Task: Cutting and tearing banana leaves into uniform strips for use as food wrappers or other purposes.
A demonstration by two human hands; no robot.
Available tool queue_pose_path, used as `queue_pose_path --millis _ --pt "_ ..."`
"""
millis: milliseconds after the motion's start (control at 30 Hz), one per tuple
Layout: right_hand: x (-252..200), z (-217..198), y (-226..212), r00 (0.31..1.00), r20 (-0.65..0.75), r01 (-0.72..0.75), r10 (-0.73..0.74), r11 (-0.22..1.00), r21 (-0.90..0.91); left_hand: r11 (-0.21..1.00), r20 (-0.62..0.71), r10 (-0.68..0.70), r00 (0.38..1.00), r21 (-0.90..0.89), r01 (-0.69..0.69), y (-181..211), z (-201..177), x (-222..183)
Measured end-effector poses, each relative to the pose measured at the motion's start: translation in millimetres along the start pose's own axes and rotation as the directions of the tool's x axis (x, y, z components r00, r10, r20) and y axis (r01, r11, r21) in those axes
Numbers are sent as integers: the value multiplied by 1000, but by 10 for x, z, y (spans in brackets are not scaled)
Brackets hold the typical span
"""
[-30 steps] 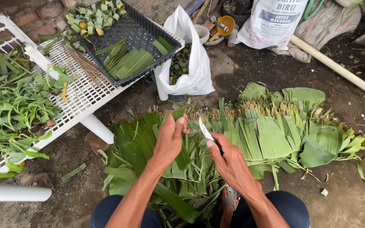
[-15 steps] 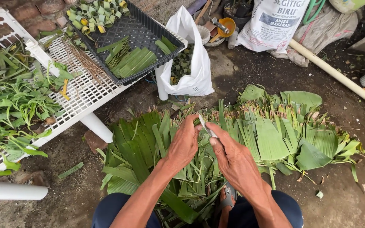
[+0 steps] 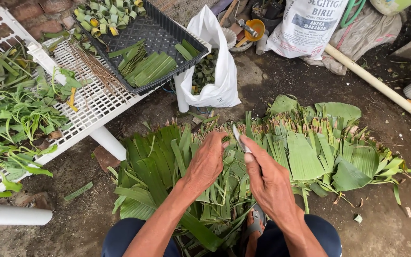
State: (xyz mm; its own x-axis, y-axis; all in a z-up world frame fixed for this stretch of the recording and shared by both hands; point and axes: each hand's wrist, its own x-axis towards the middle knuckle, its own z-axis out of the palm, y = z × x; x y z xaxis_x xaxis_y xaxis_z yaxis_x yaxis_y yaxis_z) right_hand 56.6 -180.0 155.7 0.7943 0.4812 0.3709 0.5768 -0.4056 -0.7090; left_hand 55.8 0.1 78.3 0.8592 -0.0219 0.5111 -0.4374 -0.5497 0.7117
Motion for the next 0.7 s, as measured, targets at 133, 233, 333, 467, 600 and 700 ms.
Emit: queue_pose_path --millis 133,233,333,467,600,700 --pt "-14 -3 -13 1000 2 6 -6 1000 -8 998 3 4 1000 66 -5 37 6 -8" --pt "28 -61 -69 999 18 -43 44 997 -62 999 10 -10 1000 39 10 90 -24 20" --pt "-20 -32 -15 998 9 -64 64 996 -56 999 31 -38 999 17 38 100 -9 -6" --pt "27 -89 -54 972 157 -174 178 984 -38 999 41 -44 998 11 43 -4 56 -35" --pt "-21 -14 59 978 19 -207 206 975 81 999 40 -45 998 14 45 79 -17 -9" --pt "-34 -8 202 950 75 -311 303 891 330 997 13 24 1000 77 -25 30 21 -22"
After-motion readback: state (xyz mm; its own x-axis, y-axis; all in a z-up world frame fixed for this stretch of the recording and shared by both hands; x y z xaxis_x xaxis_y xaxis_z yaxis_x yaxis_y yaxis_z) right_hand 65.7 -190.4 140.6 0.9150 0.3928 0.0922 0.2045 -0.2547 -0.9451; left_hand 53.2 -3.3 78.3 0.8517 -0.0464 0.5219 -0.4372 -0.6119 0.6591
